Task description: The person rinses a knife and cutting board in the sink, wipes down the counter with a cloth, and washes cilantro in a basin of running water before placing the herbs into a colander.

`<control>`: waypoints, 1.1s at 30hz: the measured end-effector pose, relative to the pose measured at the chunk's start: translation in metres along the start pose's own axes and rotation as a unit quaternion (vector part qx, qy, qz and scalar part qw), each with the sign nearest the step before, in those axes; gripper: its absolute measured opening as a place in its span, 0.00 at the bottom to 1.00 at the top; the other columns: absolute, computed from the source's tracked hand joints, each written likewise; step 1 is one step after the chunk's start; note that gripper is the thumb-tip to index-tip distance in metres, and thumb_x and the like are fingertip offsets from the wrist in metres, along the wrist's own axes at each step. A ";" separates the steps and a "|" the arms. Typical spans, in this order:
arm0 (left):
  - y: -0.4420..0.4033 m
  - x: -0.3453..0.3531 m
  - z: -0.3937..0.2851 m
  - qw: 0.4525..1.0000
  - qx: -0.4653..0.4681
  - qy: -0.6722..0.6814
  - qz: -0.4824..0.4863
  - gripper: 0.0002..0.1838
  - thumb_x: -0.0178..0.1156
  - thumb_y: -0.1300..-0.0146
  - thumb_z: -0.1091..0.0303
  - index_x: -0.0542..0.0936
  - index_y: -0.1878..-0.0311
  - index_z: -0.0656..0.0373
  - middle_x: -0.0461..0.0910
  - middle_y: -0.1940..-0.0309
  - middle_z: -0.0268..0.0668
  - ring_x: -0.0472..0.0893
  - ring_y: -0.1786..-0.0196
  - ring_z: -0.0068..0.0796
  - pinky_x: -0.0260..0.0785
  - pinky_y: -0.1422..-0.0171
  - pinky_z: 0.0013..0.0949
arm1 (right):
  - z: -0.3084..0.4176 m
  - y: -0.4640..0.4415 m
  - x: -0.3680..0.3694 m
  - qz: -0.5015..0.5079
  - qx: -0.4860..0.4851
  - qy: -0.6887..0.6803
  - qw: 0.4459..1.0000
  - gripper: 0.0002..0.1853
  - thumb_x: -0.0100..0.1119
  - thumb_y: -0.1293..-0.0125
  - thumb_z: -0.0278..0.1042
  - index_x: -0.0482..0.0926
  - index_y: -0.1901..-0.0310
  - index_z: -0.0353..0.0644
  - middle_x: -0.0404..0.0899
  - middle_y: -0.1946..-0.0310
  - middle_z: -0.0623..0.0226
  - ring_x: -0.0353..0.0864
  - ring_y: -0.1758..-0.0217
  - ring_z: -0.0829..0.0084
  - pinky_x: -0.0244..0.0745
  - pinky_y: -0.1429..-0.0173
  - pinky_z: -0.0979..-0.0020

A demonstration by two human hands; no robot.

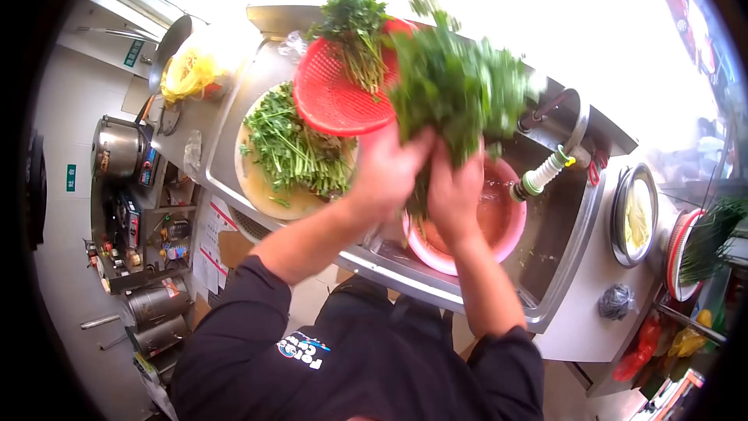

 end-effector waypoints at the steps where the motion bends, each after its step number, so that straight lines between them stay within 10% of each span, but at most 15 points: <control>1: -0.017 -0.016 -0.015 1.000 0.013 -0.007 -0.003 0.18 0.50 0.26 0.73 0.69 0.34 0.62 0.75 0.41 0.37 0.73 0.40 0.26 0.64 0.31 0.32 | 0.010 -0.030 0.018 0.005 -0.046 -0.003 0.999 0.16 0.51 0.28 0.28 0.72 0.42 0.32 0.76 0.45 0.50 0.76 0.42 0.55 0.68 0.36 0.62; 2: -0.043 -0.027 -0.022 0.990 0.014 0.139 0.012 0.17 0.50 0.26 0.73 0.70 0.36 0.61 0.77 0.43 0.35 0.74 0.42 0.24 0.66 0.35 0.31 | 0.019 -0.059 0.037 0.010 -0.092 -0.005 0.996 0.16 0.52 0.28 0.29 0.72 0.42 0.34 0.77 0.46 0.50 0.77 0.43 0.54 0.68 0.37 0.62; 6: -0.120 -0.105 -0.053 0.997 0.072 0.027 -0.014 0.14 0.55 0.27 0.70 0.75 0.42 0.61 0.81 0.52 0.34 0.77 0.49 0.22 0.70 0.43 0.29 | 0.004 -0.149 0.110 0.056 -0.117 -0.082 0.988 0.17 0.57 0.31 0.31 0.73 0.43 0.34 0.79 0.50 0.53 0.79 0.48 0.60 0.72 0.41 0.64; 12: -0.151 -0.210 0.005 0.995 -0.060 -0.066 -0.055 0.19 0.63 0.35 0.73 0.76 0.41 0.62 0.80 0.46 0.38 0.78 0.43 0.31 0.69 0.37 0.37 | -0.069 -0.169 0.149 0.115 0.084 -0.090 0.986 0.21 0.67 0.38 0.32 0.76 0.46 0.33 0.84 0.59 0.61 0.81 0.55 0.71 0.75 0.49 0.69; 20: -0.140 -0.231 0.034 0.934 -0.245 -0.184 -0.182 0.26 0.66 0.41 0.72 0.72 0.39 0.69 0.79 0.45 0.48 0.77 0.42 0.38 0.66 0.36 0.38 | -0.136 -0.159 0.152 0.127 0.294 0.215 0.923 0.27 0.69 0.43 0.37 0.75 0.44 0.30 0.83 0.51 0.49 0.83 0.47 0.56 0.75 0.43 0.60; 25: -0.090 -0.254 -0.031 0.962 -0.096 -0.201 -0.159 0.26 0.67 0.39 0.66 0.74 0.42 0.74 0.80 0.48 0.48 0.79 0.45 0.36 0.72 0.42 0.35 | -0.069 -0.119 0.120 0.095 -0.043 0.330 0.938 0.24 0.61 0.36 0.40 0.75 0.45 0.29 0.81 0.52 0.45 0.80 0.46 0.49 0.73 0.41 0.58; 31: 0.023 -0.356 -0.037 0.944 -0.044 -0.204 -0.257 0.12 0.60 0.31 0.71 0.79 0.49 0.68 0.82 0.58 0.36 0.81 0.55 0.24 0.74 0.45 0.28 | -0.012 0.012 0.164 0.287 -0.083 0.109 0.948 0.09 0.63 0.36 0.24 0.81 0.54 0.35 0.83 0.61 0.59 0.83 0.57 0.65 0.77 0.52 0.68; 33: 0.057 -0.385 -0.003 0.902 -0.092 -0.288 -0.308 0.22 0.65 0.35 0.64 0.76 0.44 0.71 0.81 0.51 0.44 0.81 0.49 0.31 0.72 0.40 0.31 | -0.019 0.040 0.198 0.338 -0.059 0.146 0.928 0.15 0.63 0.37 0.28 0.80 0.50 0.33 0.82 0.56 0.51 0.82 0.51 0.54 0.76 0.46 0.61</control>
Point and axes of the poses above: each hand's wrist, its own y-axis away from the middle knuckle, its own x-axis out of the palm, z = x × y, the point moved 2 cm from there along -y, towards the middle knuckle
